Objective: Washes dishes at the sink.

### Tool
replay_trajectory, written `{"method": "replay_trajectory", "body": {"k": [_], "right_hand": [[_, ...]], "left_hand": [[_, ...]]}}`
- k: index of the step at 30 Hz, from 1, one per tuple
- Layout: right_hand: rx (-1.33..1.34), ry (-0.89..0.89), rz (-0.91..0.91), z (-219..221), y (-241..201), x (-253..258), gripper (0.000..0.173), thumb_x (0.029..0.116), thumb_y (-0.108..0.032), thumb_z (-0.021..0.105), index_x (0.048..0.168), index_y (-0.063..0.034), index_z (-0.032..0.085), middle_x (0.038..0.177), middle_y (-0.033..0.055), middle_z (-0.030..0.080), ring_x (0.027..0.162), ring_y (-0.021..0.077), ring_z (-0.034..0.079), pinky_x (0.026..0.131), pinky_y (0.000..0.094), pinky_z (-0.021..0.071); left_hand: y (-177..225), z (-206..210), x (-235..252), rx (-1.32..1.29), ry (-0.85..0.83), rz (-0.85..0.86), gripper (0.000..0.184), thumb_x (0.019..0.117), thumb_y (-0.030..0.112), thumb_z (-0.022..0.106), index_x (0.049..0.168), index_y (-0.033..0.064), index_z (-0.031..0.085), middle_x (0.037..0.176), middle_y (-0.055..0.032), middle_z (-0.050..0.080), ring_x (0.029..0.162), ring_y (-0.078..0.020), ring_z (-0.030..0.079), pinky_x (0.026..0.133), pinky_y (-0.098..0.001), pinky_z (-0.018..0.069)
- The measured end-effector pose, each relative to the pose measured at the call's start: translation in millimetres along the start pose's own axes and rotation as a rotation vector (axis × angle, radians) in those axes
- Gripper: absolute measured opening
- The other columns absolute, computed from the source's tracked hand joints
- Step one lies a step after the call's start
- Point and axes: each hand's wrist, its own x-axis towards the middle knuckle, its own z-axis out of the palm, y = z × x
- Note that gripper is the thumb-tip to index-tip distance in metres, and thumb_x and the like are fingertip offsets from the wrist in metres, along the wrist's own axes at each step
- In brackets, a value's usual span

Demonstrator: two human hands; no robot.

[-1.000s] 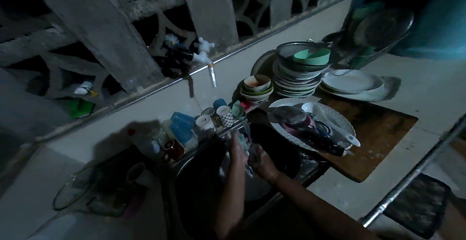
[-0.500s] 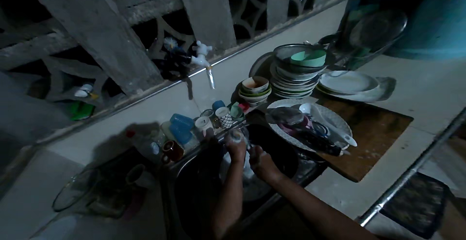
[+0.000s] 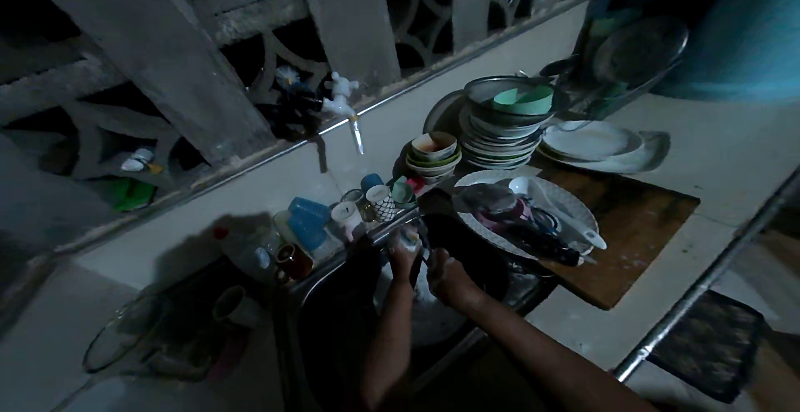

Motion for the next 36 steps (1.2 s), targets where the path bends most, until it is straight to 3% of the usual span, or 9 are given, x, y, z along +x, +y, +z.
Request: {"method": "replay_trajectory", "body": {"k": [5,9,12,15,24,27,29,32,36], "right_hand": [[0.082,-0.018,-0.036,-2.3,3.0,-6.1,0.035,0.1034,-0.006,0.051,0.136,0.0068,0.045,0.116,0.0241,0.061,0.103,0.0308,0.064,0.091,0.0441,0.0524],[0.568,-0.041,-0.041,-1.5,25.3,4.7,0.022,0.1082,-0.012,0.047,0.127,-0.0005,0.05,0.078,0.0031,0.056,0.056,0.0085,0.053,0.052,0.0241,0.0472],[0.885,-0.133,0.022,3.8,35.3,15.8,0.02,0.1103,-0.018,0.043,0.123,-0.0062,0.053,0.076,0.0003,0.058,0.051,0.0056,0.049,0.046,0.021,0.0429],[0.97,-0.23,0.008,11.0,44.6,19.9,0.018,0.1112,-0.022,0.041,0.116,-0.0093,0.053,0.073,-0.0021,0.054,0.048,0.0041,0.044,0.042,0.0187,0.0381],[0.72,-0.429,-0.039,-15.4,66.1,18.7,0.01,0.1087,-0.019,0.044,0.113,-0.0138,0.051,0.066,-0.0058,0.047,0.046,0.0024,0.041,0.041,0.0174,0.0354],[0.522,-0.403,-0.07,-30.1,68.4,19.6,0.015,0.1078,-0.017,0.047,0.119,-0.0095,0.053,0.068,-0.0037,0.051,0.046,0.0028,0.042,0.041,0.018,0.0364],[0.379,-0.272,-0.061,-31.7,58.8,17.7,0.022,0.1079,-0.016,0.049,0.126,-0.0042,0.053,0.073,-0.0005,0.052,0.05,0.0054,0.046,0.047,0.0207,0.0411],[0.208,-0.099,-0.098,-13.3,37.2,13.6,0.032,0.1066,-0.01,0.05,0.135,0.003,0.048,0.097,0.0138,0.06,0.073,0.0186,0.06,0.068,0.0344,0.0531],[0.052,-0.076,-0.089,8.0,18.7,0.9,0.037,0.1056,-0.006,0.046,0.141,0.0035,0.043,0.121,0.0246,0.062,0.109,0.0334,0.065,0.096,0.0466,0.0506]], "left_hand": [[-14.5,-5.3,23.0,-0.071,0.179,-0.067,0.041,0.0978,0.012,0.066,0.13,-0.0118,0.059,0.127,-0.032,0.063,0.124,-0.0416,0.06,0.11,-0.0509,0.0437],[-11.9,-0.5,18.4,-0.898,0.181,-0.338,0.038,0.108,0.019,0.052,0.138,-0.0044,0.051,0.127,-0.021,0.06,0.111,-0.0252,0.059,0.097,-0.041,0.0502],[5.5,4.2,-4.7,-1.432,-0.1,-0.477,0.045,0.1118,0.035,0.023,0.096,0.0052,0.053,0.066,-0.003,0.057,0.049,-0.0091,0.057,0.044,-0.021,0.0497],[2.9,4.1,-8.3,-1.581,-0.222,-0.548,0.051,0.111,0.042,0.016,0.087,0.0098,0.047,0.051,0.0041,0.043,0.035,-0.0042,0.042,0.035,-0.0165,0.0385],[-15.8,-10.8,16.6,-1.503,-0.31,-0.344,0.042,0.1063,0.017,0.028,0.069,0.0156,0.047,0.048,0.0067,0.042,0.039,-0.0045,0.043,0.04,-0.0178,0.0403],[-14.5,-12.2,17.8,-1.381,-0.191,-0.352,0.027,0.1073,0.012,0.036,0.084,0.0115,0.049,0.054,0.0035,0.047,0.043,-0.0079,0.049,0.046,-0.0217,0.0483],[-9.4,-4.5,13.5,-1.087,-0.032,-0.323,0.009,0.105,0.006,0.05,0.11,0.0003,0.054,0.074,-0.0041,0.057,0.063,-0.0114,0.059,0.064,-0.0262,0.0556],[-4.8,14.0,1.0,-0.472,0.118,-0.157,0.036,0.0988,0.006,0.065,0.129,-0.0127,0.058,0.123,-0.0253,0.065,0.115,-0.0282,0.063,0.103,-0.039,0.049],[2.3,6.7,1.8,0.013,0.065,-0.118,0.05,0.0961,0.01,0.068,0.139,-0.0119,0.053,0.135,-0.0326,0.059,0.13,-0.042,0.057,0.113,-0.0506,0.0406]]}}
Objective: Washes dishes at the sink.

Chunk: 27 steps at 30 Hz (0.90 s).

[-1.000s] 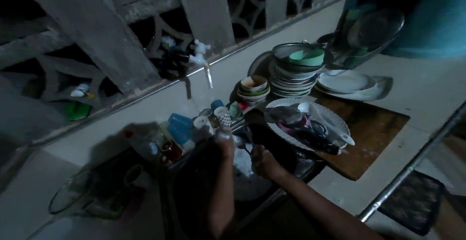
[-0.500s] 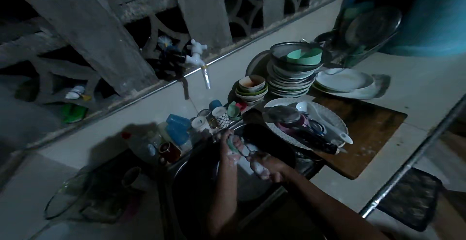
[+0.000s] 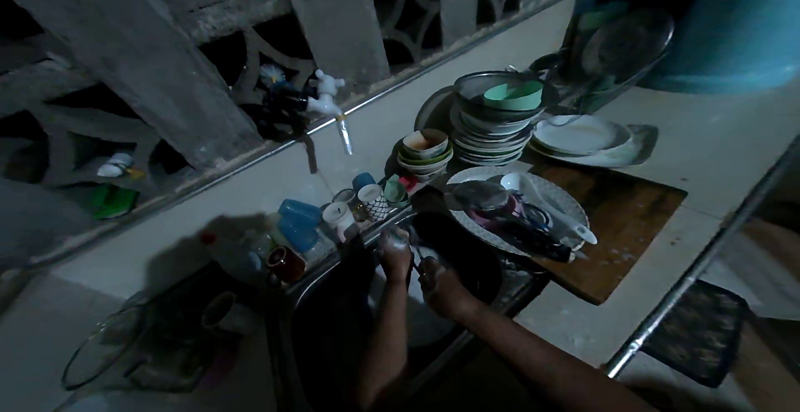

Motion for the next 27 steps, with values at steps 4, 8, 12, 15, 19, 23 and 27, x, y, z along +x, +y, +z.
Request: {"method": "replay_trajectory", "body": {"k": [4,8,12,15,19,23,27], "right_hand": [[0.073,-0.025,0.019,0.9,12.4,3.2,0.033,0.1054,-0.006,0.048,0.138,0.0013,0.046,0.111,0.021,0.062,0.094,0.0292,0.065,0.085,0.0437,0.0535],[0.045,-0.042,-0.028,2.0,7.8,8.6,0.036,0.105,-0.006,0.048,0.14,0.0011,0.043,0.114,0.0212,0.061,0.098,0.0293,0.064,0.088,0.0449,0.0528],[-0.16,-0.078,-0.038,4.0,-11.1,0.0,0.041,0.1093,-0.012,0.042,0.145,0.0058,0.038,0.129,0.0274,0.059,0.121,0.0375,0.061,0.103,0.0493,0.0478],[-0.242,-0.123,-0.04,-5.0,-10.3,-4.7,0.037,0.1089,-0.012,0.043,0.141,0.0065,0.04,0.124,0.0284,0.059,0.117,0.0395,0.062,0.099,0.0505,0.0488],[-0.107,-0.137,-0.146,-23.0,4.4,-6.2,0.033,0.1059,-0.008,0.049,0.136,0.0058,0.047,0.116,0.0252,0.06,0.105,0.0339,0.062,0.094,0.0475,0.0495],[0.044,-0.198,-0.132,-45.3,21.2,-10.9,0.03,0.1035,-0.006,0.054,0.133,-0.0009,0.052,0.092,0.0114,0.059,0.07,0.0167,0.055,0.064,0.0338,0.0494],[0.17,-0.242,-0.096,-66.9,30.7,-16.9,0.026,0.11,-0.017,0.044,0.129,-0.0027,0.053,0.071,0.0001,0.054,0.052,0.0058,0.049,0.05,0.0219,0.044]], "left_hand": [[-19.8,-5.6,25.6,-0.109,0.19,0.045,0.042,0.0953,0.007,0.068,0.132,-0.0108,0.058,0.126,-0.0314,0.064,0.123,-0.0404,0.061,0.109,-0.0495,0.0453],[0.8,2.8,11.9,-0.326,0.108,0.096,0.05,0.0972,0.009,0.067,0.14,-0.0104,0.049,0.131,-0.0293,0.061,0.121,-0.0343,0.061,0.106,-0.0447,0.0479],[16.2,-1.6,9.1,-0.167,0.012,0.048,0.046,0.1004,0.015,0.064,0.14,-0.0064,0.052,0.132,-0.0274,0.061,0.123,-0.0361,0.061,0.107,-0.05,0.0464],[17.0,-7.9,16.9,-0.128,0.067,0.118,0.041,0.099,0.01,0.065,0.134,-0.0096,0.056,0.122,-0.0291,0.066,0.115,-0.0383,0.065,0.104,-0.0506,0.0485],[25.5,-19.6,21.4,-0.013,0.02,0.121,0.051,0.0961,0.011,0.07,0.141,-0.0068,0.053,0.128,-0.0301,0.064,0.121,-0.0426,0.062,0.107,-0.0542,0.0458],[18.8,-28.1,33.9,-0.161,0.033,0.083,0.044,0.0983,0.016,0.068,0.134,-0.0059,0.058,0.127,-0.0286,0.064,0.119,-0.039,0.062,0.105,-0.0526,0.0475],[3.2,-26.1,33.5,-0.71,-0.152,-0.258,0.03,0.107,0.021,0.055,0.126,-0.0024,0.056,0.085,-0.0096,0.057,0.061,-0.0136,0.056,0.056,-0.0274,0.0512]]}}
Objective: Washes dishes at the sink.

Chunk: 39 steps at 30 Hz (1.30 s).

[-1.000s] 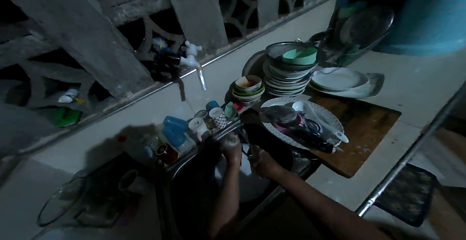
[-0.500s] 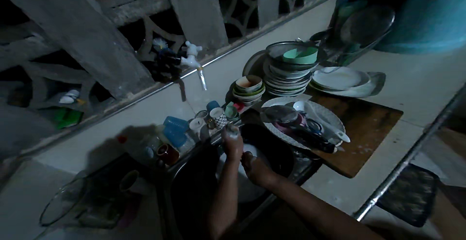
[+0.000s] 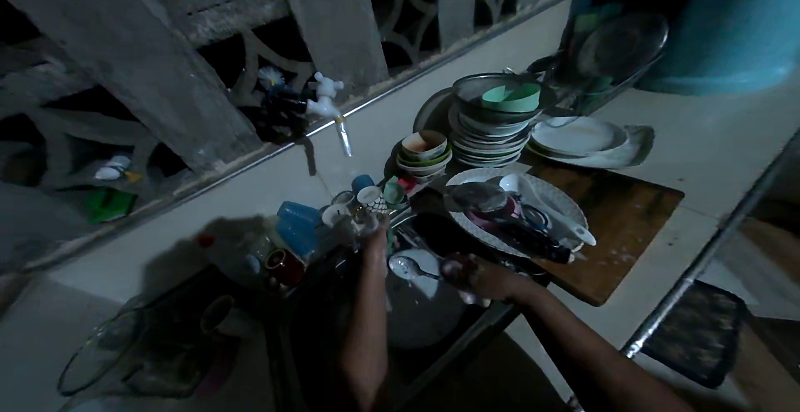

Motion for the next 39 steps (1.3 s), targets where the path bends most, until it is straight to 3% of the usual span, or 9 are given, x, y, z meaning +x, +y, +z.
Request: {"method": "replay_trajectory", "body": {"k": [4,6,8,23,27,30,32,36,39], "right_hand": [[0.238,0.063,0.05,13.3,2.6,16.5,0.036,0.1132,-0.032,0.031,0.113,-0.0086,0.058,0.065,-0.0045,0.051,0.047,0.0038,0.046,0.045,0.0197,0.041],[0.456,0.047,0.037,33.8,18.1,35.7,0.04,0.1129,-0.038,0.027,0.099,-0.0123,0.055,0.063,-0.005,0.049,0.046,0.0047,0.045,0.044,0.0204,0.0412],[0.62,0.002,0.026,48.6,31.7,45.9,0.039,0.1128,-0.038,0.026,0.096,-0.0146,0.052,0.062,-0.0061,0.048,0.047,0.0039,0.045,0.044,0.0195,0.0411],[0.677,-0.246,0.034,25.4,45.2,25.5,0.038,0.1105,-0.032,0.025,0.085,-0.0203,0.05,0.059,-0.0097,0.05,0.045,-0.0023,0.046,0.042,0.0131,0.0405],[0.268,0.317,0.077,41.0,18.9,39.2,0.035,0.1122,-0.032,0.039,0.099,-0.0057,0.058,0.066,-0.0026,0.047,0.05,0.0053,0.045,0.048,0.0208,0.0417],[-0.098,0.504,0.157,44.8,10.0,55.1,0.038,0.1089,-0.021,0.047,0.135,0.0049,0.056,0.121,0.0255,0.065,0.112,0.0361,0.065,0.1,0.0503,0.0496],[-0.268,0.469,0.239,50.1,4.1,54.4,0.046,0.1053,-0.017,0.052,0.147,0.0007,0.043,0.13,0.028,0.062,0.122,0.0436,0.061,0.104,0.058,0.0472],[-0.113,0.483,0.016,65.5,26.4,52.4,0.067,0.1068,-0.016,0.047,0.162,0.0014,0.013,0.138,0.0313,0.057,0.122,0.0401,0.063,0.105,0.0508,0.0485],[0.4,0.4,-0.195,71.1,47.2,57.5,0.067,0.1108,-0.039,0.022,0.164,-0.0032,0.001,0.161,0.0271,0.028,0.126,0.025,0.056,0.096,0.036,0.0512]], "left_hand": [[-25.2,17.7,-13.9,-0.751,-0.313,-0.209,0.041,0.1123,0.031,0.023,0.105,0.0061,0.054,0.07,-0.0048,0.064,0.058,-0.0151,0.066,0.055,-0.0281,0.0578],[-24.1,31.2,-23.2,-0.929,-0.293,-0.267,0.049,0.1098,0.042,0.017,0.094,0.0106,0.051,0.054,0.0025,0.052,0.04,-0.0082,0.053,0.037,-0.0208,0.0465],[-22.1,29.0,-23.8,-0.91,-0.274,-0.271,0.047,0.1107,0.041,0.015,0.092,0.0112,0.048,0.05,0.0047,0.044,0.036,-0.0059,0.045,0.034,-0.0187,0.0387],[-2.5,5.1,-14.4,-0.602,-0.084,-0.078,0.026,0.1104,0.026,0.037,0.102,0.0091,0.054,0.061,0.0028,0.052,0.048,-0.0062,0.055,0.049,-0.0203,0.0521],[-26.8,17.1,-23.2,-0.742,-0.166,-0.061,0.038,0.1113,0.034,0.027,0.115,0.0077,0.054,0.083,-0.0053,0.062,0.07,-0.0164,0.064,0.064,-0.0322,0.0572],[-40.5,41.2,-48.6,-0.751,-0.17,-0.035,0.04,0.1118,0.032,0.025,0.122,0.0041,0.053,0.097,-0.0093,0.066,0.083,-0.0161,0.066,0.073,-0.0284,0.0567],[-42.1,50.1,-56.5,-0.639,-0.068,-0.064,0.035,0.1124,0.022,0.036,0.138,-0.0005,0.044,0.112,-0.0137,0.066,0.093,-0.0169,0.067,0.083,-0.0296,0.0565],[-31.7,52.6,-46.5,-0.523,0.017,-0.2,0.036,0.1117,0.036,0.037,0.111,0.0038,0.053,0.071,-0.0013,0.054,0.051,-0.0076,0.053,0.047,-0.0211,0.0489],[-29.6,52.3,-45.6,-0.351,-0.012,-0.188,0.037,0.1137,0.024,0.029,0.12,-0.0017,0.054,0.077,-0.0028,0.052,0.056,-0.0068,0.05,0.052,-0.0195,0.0453]]}}
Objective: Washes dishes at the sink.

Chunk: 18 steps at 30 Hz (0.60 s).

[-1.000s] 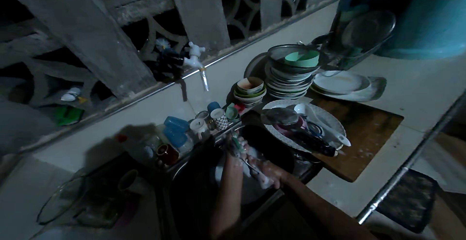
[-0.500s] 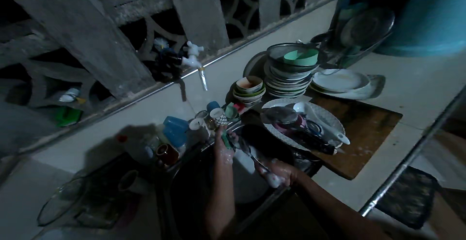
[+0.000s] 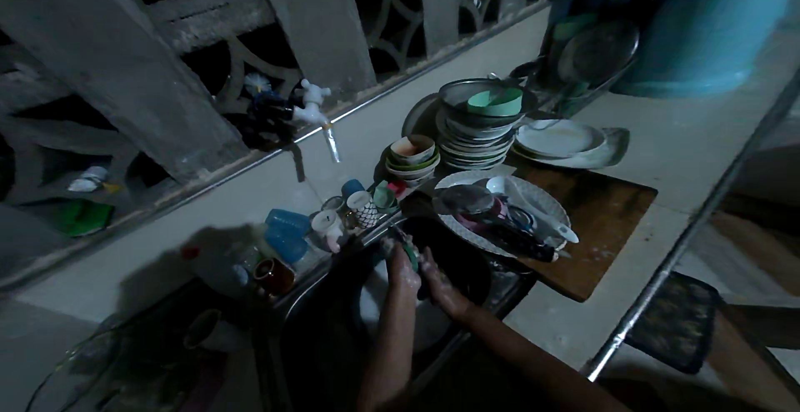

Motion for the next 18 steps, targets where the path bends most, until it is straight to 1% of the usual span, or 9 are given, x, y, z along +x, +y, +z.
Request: {"method": "replay_trajectory", "body": {"k": [2,4,5,6,8,11,13,15,18], "right_hand": [[0.232,-0.024,-0.037,-7.1,-1.0,5.6,0.073,0.1072,-0.044,0.025,0.164,-0.0059,0.001,0.169,0.0208,0.014,0.143,0.0222,0.042,0.109,0.0358,0.0448],[0.273,0.07,-0.024,-15.5,-22.6,8.7,0.068,0.1083,-0.033,0.033,0.164,-0.0029,0.007,0.166,0.0205,0.023,0.146,0.0227,0.039,0.115,0.0387,0.0398],[0.261,0.17,0.044,-18.1,-39.5,8.5,0.059,0.1105,-0.028,0.038,0.16,-0.0008,0.022,0.156,0.0207,0.041,0.136,0.0225,0.05,0.109,0.0392,0.0445],[0.221,0.282,0.122,-20.1,-54.5,9.7,0.048,0.1112,-0.026,0.04,0.15,0.0021,0.039,0.134,0.0193,0.057,0.115,0.0209,0.06,0.096,0.038,0.0506],[0.114,0.385,0.208,-30.5,-70.9,12.0,0.036,0.1119,-0.021,0.039,0.131,0.0048,0.056,0.112,0.0168,0.063,0.097,0.0194,0.061,0.088,0.0363,0.0511],[0.016,0.471,0.21,-49.4,-85.7,16.7,0.035,0.1119,-0.018,0.04,0.125,0.0084,0.059,0.111,0.0203,0.063,0.099,0.0226,0.06,0.091,0.0383,0.0491],[0.114,0.583,0.166,-64.4,-86.1,26.4,0.032,0.1106,-0.019,0.045,0.121,0.0082,0.059,0.1,0.017,0.062,0.087,0.0204,0.059,0.081,0.0367,0.0511],[0.178,0.624,0.108,-86.5,-84.7,36.8,0.037,0.1119,-0.025,0.042,0.126,0.007,0.055,0.098,0.0167,0.061,0.081,0.0214,0.06,0.076,0.0386,0.053],[0.115,0.624,0.068,-124.6,-82.0,57.3,0.045,0.1121,-0.035,0.038,0.131,0.0024,0.054,0.106,0.0206,0.064,0.085,0.028,0.066,0.077,0.0468,0.058]], "left_hand": [[-3.4,1.6,-3.3,0.156,-0.057,0.011,0.035,0.113,0.02,0.033,0.132,-0.0029,0.052,0.104,-0.0127,0.059,0.084,-0.0159,0.056,0.076,-0.0312,0.0499],[-11.0,5.1,-6.0,0.299,-0.192,0.041,0.037,0.1125,0.018,0.034,0.142,-0.0018,0.046,0.123,-0.0194,0.059,0.103,-0.0227,0.06,0.088,-0.0404,0.0529],[-11.4,8.9,-9.6,0.394,-0.257,0.07,0.038,0.1123,0.016,0.033,0.143,-0.003,0.044,0.127,-0.0205,0.058,0.108,-0.0233,0.059,0.092,-0.0403,0.0515],[-10.0,13.1,-11.9,0.513,-0.303,0.104,0.038,0.1113,0.012,0.035,0.144,-0.0047,0.044,0.133,-0.0223,0.056,0.115,-0.0248,0.058,0.098,-0.0406,0.0495],[-4.5,23.7,-14.6,0.779,-0.32,0.144,0.041,0.1063,0.007,0.049,0.145,-0.0055,0.044,0.138,-0.0266,0.054,0.124,-0.0313,0.056,0.105,-0.0457,0.0463],[7.2,42.3,-24.9,0.984,-0.32,0.169,0.049,0.1041,0.011,0.055,0.148,-0.0051,0.04,0.138,-0.0275,0.055,0.127,-0.0335,0.056,0.107,-0.0465,0.0458],[5.9,46.6,-27.8,0.994,-0.351,0.167,0.049,0.1033,0.012,0.056,0.148,-0.0025,0.041,0.134,-0.0267,0.058,0.12,-0.033,0.061,0.101,-0.0463,0.0501],[-1.8,47.6,-29.0,0.943,-0.387,0.144,0.042,0.1035,0.013,0.057,0.142,-0.0008,0.049,0.124,-0.0242,0.061,0.104,-0.0297,0.063,0.088,-0.0442,0.0534],[-16.1,43.2,-29.8,0.882,-0.428,0.112,0.037,0.1044,0.016,0.058,0.137,-0.0009,0.055,0.12,-0.0216,0.063,0.101,-0.0262,0.063,0.088,-0.0418,0.0529]]}}
